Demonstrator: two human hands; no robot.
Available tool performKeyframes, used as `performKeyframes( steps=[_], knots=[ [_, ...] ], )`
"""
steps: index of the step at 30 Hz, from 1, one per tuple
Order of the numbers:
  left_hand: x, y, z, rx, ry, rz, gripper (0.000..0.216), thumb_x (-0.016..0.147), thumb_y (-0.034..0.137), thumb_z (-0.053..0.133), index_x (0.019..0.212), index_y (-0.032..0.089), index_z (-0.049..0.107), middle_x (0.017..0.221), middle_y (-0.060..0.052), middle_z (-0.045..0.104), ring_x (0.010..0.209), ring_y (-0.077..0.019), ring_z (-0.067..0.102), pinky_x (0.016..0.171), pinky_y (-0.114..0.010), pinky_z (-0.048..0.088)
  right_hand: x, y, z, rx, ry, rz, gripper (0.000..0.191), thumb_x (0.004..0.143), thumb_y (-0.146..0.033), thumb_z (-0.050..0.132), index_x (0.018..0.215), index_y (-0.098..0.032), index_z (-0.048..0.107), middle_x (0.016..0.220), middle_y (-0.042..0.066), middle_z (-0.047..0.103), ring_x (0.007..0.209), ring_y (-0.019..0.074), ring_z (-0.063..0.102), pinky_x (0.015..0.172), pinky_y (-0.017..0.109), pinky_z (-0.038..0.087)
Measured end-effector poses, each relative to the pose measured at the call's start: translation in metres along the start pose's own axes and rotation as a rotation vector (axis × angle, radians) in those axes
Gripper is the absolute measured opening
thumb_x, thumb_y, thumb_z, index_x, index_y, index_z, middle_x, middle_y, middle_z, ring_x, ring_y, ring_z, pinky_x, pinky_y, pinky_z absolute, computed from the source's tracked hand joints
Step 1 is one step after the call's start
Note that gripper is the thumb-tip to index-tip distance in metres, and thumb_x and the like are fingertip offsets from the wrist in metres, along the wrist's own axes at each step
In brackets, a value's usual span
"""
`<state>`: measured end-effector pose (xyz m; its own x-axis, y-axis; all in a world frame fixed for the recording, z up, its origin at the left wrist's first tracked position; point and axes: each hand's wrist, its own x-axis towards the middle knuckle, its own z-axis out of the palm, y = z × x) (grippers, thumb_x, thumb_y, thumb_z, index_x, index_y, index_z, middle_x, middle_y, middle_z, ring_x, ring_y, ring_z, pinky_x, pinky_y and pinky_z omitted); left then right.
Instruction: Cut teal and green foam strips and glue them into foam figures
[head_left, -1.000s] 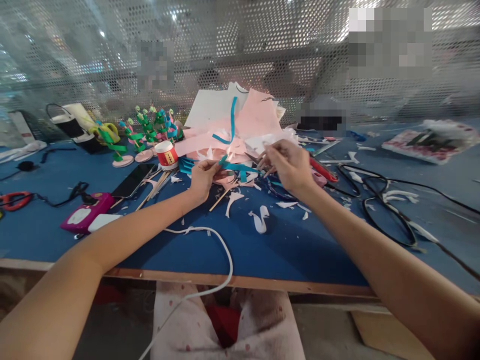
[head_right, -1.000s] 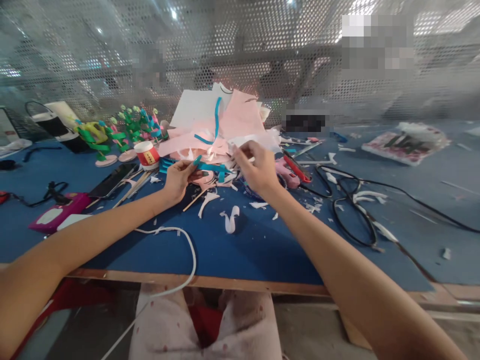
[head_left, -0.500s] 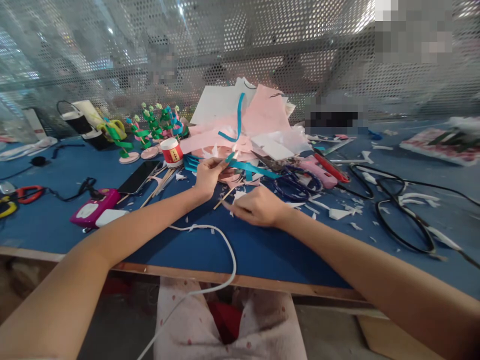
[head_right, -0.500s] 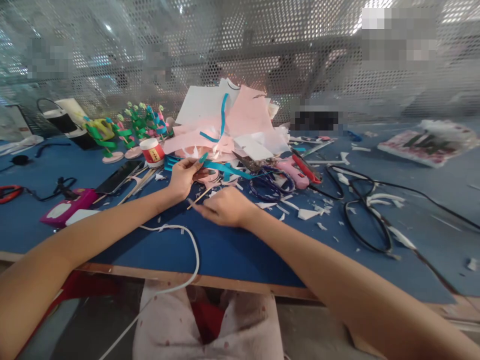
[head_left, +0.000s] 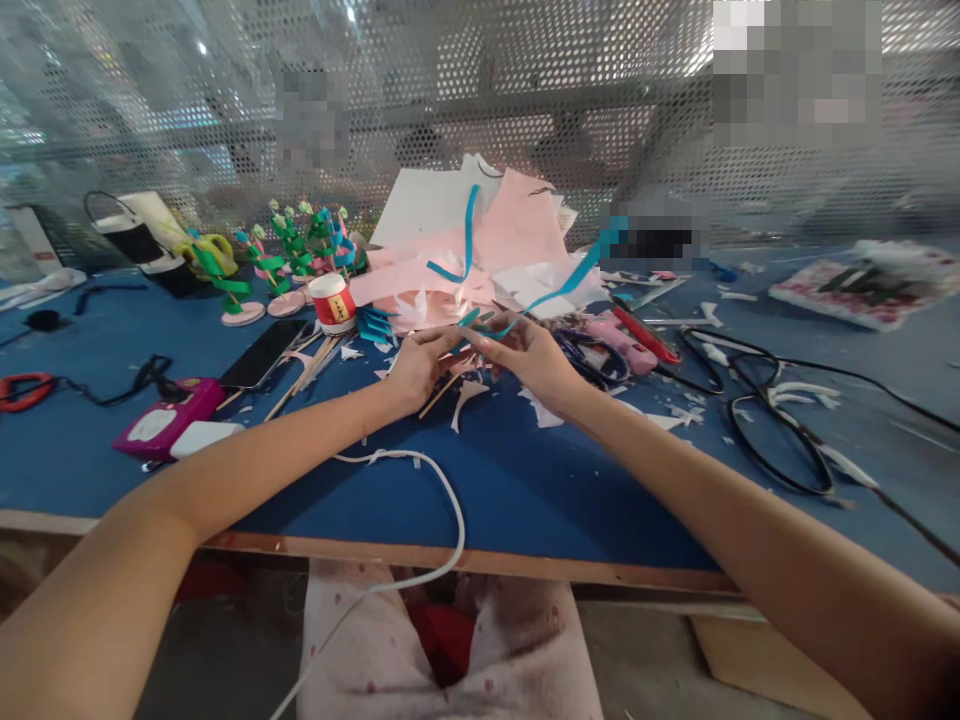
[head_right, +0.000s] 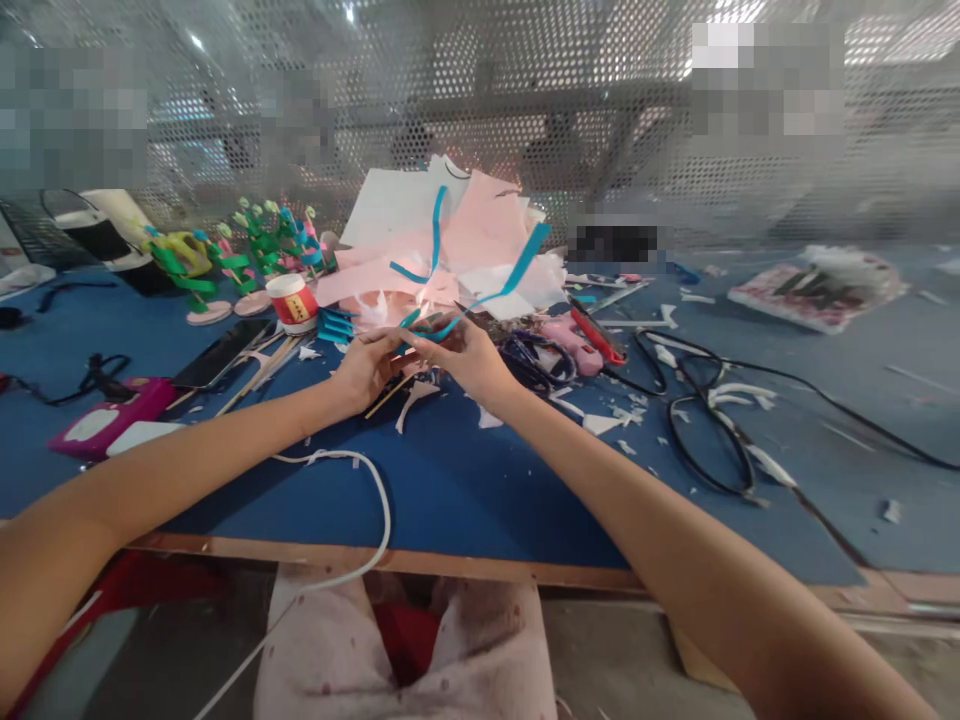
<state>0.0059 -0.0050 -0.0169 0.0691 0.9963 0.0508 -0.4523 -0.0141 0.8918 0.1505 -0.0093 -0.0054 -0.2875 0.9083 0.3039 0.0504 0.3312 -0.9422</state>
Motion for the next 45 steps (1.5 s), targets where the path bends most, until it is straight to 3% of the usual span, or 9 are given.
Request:
performKeyframes(
  steps=[3, 7, 13, 19, 22, 27, 40, 45],
  knots=[
    [-0.002, -0.003, 0.001, 0.009, -0.024, 0.029, 0.012, 0.061, 0.026, 0.076, 0.064, 0.017, 0.068, 0.068, 0.002, 0.067, 0.068, -0.0105, 0.061, 0.075, -0.03, 0.051, -0.002, -0.005, 0.004, 0.064, -0.049, 0.044, 0.046, 0.064, -0.06, 0.064, 0.078, -0.017, 0.055, 0.056, -0.004, 0.052, 0.045, 0.0072, 0.044, 0.044, 0.023, 0.038],
    [-0.001, -0.004, 0.0, 0.048, -0.027, 0.112, 0.015, 0.063, 0.03, 0.075, 0.072, 0.018, 0.07, 0.073, 0.001, 0.069, 0.068, -0.0092, 0.062, 0.072, -0.026, 0.051, -0.004, -0.005, 0.006, 0.022, 0.047, 0.015, 0.047, 0.068, -0.064, 0.058, 0.058, -0.018, 0.052, 0.051, -0.002, 0.051, 0.044, 0.008, 0.045, 0.045, 0.024, 0.039],
    [-0.004, -0.003, 0.0, 0.137, -0.039, 0.195, 0.039, 0.055, 0.028, 0.078, 0.092, 0.018, 0.069, 0.088, -0.003, 0.072, 0.08, -0.013, 0.065, 0.075, -0.026, 0.051, -0.006, -0.003, 0.011, -0.004, 0.119, 0.049, 0.043, 0.07, -0.061, 0.056, 0.059, -0.019, 0.052, 0.052, 0.0, 0.052, 0.048, 0.01, 0.047, 0.05, 0.026, 0.042],
    [-0.005, -0.004, 0.0, 0.228, 0.013, 0.292, 0.033, 0.049, 0.021, 0.08, 0.08, 0.014, 0.071, 0.076, -0.003, 0.072, 0.069, -0.014, 0.065, 0.07, -0.028, 0.052, -0.011, -0.011, 0.018, -0.034, 0.126, 0.117, 0.027, 0.074, -0.042, 0.058, 0.061, -0.02, 0.05, 0.054, -0.001, 0.051, 0.05, 0.0101, 0.049, 0.05, 0.025, 0.043],
    [-0.004, -0.004, -0.001, 0.224, 0.043, 0.322, 0.029, 0.051, 0.024, 0.08, 0.076, 0.014, 0.071, 0.076, -0.004, 0.072, 0.068, -0.013, 0.065, 0.071, -0.027, 0.051, -0.013, -0.008, 0.022, -0.007, 0.133, 0.101, 0.032, 0.079, -0.045, 0.052, 0.06, -0.019, 0.05, 0.052, -0.001, 0.051, 0.044, 0.0098, 0.048, 0.046, 0.025, 0.042],
    [-0.005, -0.002, 0.0, 0.157, 0.052, 0.239, 0.03, 0.05, 0.033, 0.08, 0.072, 0.014, 0.071, 0.069, -0.002, 0.07, 0.061, -0.0115, 0.062, 0.064, -0.027, 0.051, -0.014, 0.003, 0.029, 0.132, 0.182, 0.011, 0.043, 0.075, -0.059, 0.052, 0.061, -0.019, 0.049, 0.048, -0.003, 0.049, 0.037, 0.0087, 0.045, 0.037, 0.023, 0.037],
    [0.001, -0.003, -0.002, 0.058, 0.079, 0.146, 0.027, 0.048, 0.029, 0.082, 0.066, 0.014, 0.069, 0.063, 0.0, 0.067, 0.058, -0.008, 0.059, 0.063, -0.024, 0.048, -0.014, 0.006, 0.025, 0.075, 0.187, 0.002, 0.046, 0.073, -0.062, 0.054, 0.057, -0.018, 0.051, 0.038, -0.005, 0.045, 0.031, 0.008, 0.044, 0.031, 0.021, 0.035],
    [0.002, -0.003, -0.004, 0.033, 0.023, 0.12, 0.023, 0.053, 0.026, 0.08, 0.071, 0.016, 0.07, 0.068, 0.0, 0.068, 0.064, -0.0088, 0.06, 0.068, -0.025, 0.047, -0.012, 0.005, 0.023, 0.106, 0.18, 0.023, 0.045, 0.07, -0.061, 0.058, 0.059, -0.018, 0.054, 0.044, -0.003, 0.05, 0.035, 0.0087, 0.047, 0.034, 0.022, 0.038]
  ],
)
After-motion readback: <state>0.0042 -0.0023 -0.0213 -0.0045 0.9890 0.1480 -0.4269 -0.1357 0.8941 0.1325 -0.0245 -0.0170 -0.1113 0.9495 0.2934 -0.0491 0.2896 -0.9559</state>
